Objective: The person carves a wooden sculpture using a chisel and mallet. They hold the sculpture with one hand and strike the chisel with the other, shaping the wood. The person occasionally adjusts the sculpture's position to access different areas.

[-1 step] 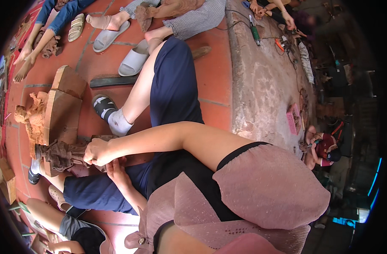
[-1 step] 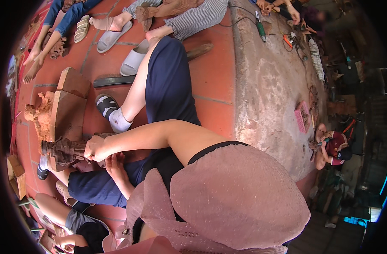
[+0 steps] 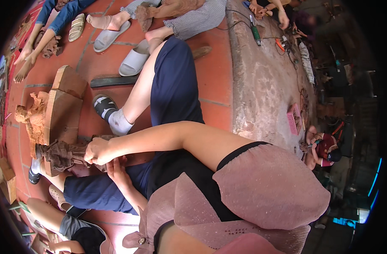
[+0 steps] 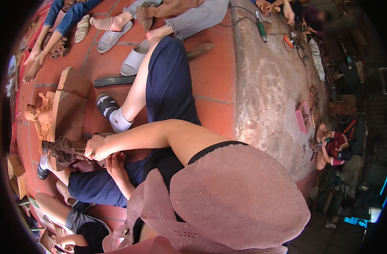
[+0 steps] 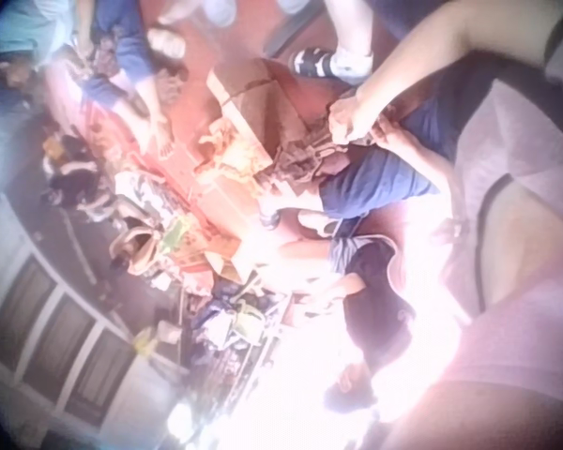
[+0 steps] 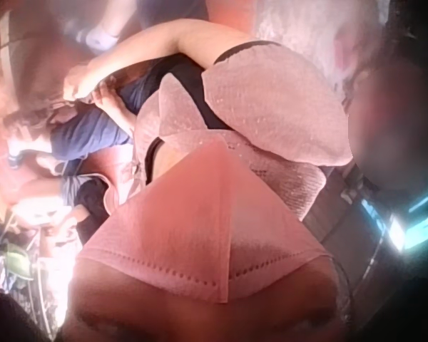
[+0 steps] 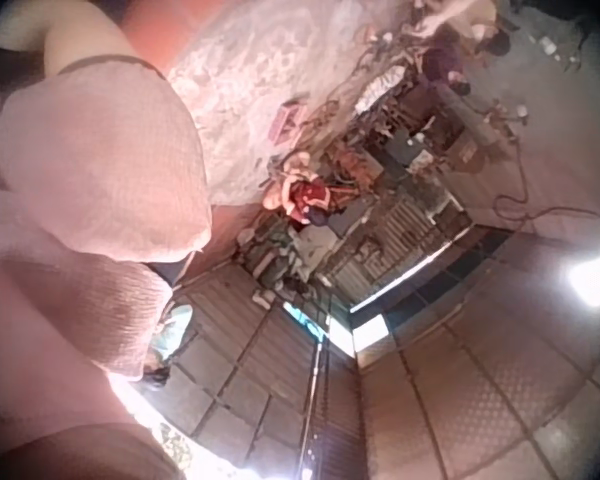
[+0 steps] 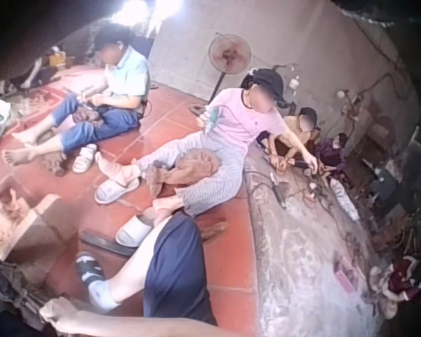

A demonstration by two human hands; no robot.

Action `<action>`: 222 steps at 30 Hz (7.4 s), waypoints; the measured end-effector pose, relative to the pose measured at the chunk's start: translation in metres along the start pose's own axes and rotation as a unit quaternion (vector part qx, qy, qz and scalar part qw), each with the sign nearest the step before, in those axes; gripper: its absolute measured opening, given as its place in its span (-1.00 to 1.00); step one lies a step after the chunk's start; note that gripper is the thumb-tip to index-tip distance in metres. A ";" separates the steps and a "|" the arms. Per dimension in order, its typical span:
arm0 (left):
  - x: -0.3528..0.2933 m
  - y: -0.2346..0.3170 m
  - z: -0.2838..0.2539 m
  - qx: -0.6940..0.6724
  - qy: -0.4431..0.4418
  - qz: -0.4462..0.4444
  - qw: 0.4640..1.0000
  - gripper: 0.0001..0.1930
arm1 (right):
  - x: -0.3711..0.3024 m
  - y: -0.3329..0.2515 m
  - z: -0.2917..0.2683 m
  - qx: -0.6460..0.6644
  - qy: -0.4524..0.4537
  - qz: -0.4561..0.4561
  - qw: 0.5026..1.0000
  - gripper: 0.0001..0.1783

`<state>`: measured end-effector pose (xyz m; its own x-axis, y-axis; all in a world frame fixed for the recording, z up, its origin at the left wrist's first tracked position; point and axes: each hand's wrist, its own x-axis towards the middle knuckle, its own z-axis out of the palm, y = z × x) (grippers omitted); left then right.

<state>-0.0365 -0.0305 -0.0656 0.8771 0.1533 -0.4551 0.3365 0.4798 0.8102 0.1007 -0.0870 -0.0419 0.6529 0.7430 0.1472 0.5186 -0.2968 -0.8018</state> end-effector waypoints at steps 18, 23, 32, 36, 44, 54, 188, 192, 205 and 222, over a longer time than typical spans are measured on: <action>0.001 -0.002 0.002 -0.015 0.015 -0.003 1.000 -0.80 | -0.012 -0.003 -0.015 0.058 -0.018 -0.013 0.998 -0.86; -0.004 0.006 0.006 -0.017 0.035 -0.008 0.999 -0.81 | -0.009 -0.008 -0.036 0.037 0.018 0.047 0.998 -0.87; -0.003 0.003 0.006 -0.011 0.030 -0.011 0.999 -0.81 | -0.010 -0.003 -0.024 0.064 0.006 0.005 0.998 -0.89; -0.006 0.008 0.010 -0.003 0.032 -0.004 0.999 -0.80 | -0.006 -0.010 -0.032 0.082 0.034 0.003 0.996 -0.89; -0.005 0.006 0.008 -0.005 0.038 -0.007 0.999 -0.81 | -0.006 -0.006 -0.032 0.071 -0.016 0.027 0.997 -0.85; -0.004 0.006 0.007 -0.012 0.039 -0.011 0.999 -0.81 | -0.005 -0.012 -0.032 0.107 -0.037 0.081 0.990 -0.89; -0.010 0.009 0.011 -0.007 0.084 0.079 0.993 -0.74 | -0.040 -0.006 -0.060 0.043 0.012 -0.006 0.999 -0.83; -0.008 0.011 0.012 0.009 0.082 0.066 0.994 -0.74 | -0.036 -0.015 -0.048 0.096 -0.024 -0.039 0.994 -0.82; -0.018 0.034 0.043 0.145 0.049 0.154 0.976 -0.19 | -0.061 -0.016 -0.055 0.127 0.025 0.037 0.991 -0.76; -0.053 0.047 0.039 0.220 0.136 0.225 0.939 -0.28 | -0.048 -0.022 -0.022 -0.035 0.034 -0.082 0.995 -0.56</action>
<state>-0.0538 -0.0493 0.0107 0.8648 0.4986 -0.0597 0.1150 -0.0811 0.9900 0.0695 -0.1294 -0.0186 0.5907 0.7433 0.3140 0.6574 -0.2177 -0.7214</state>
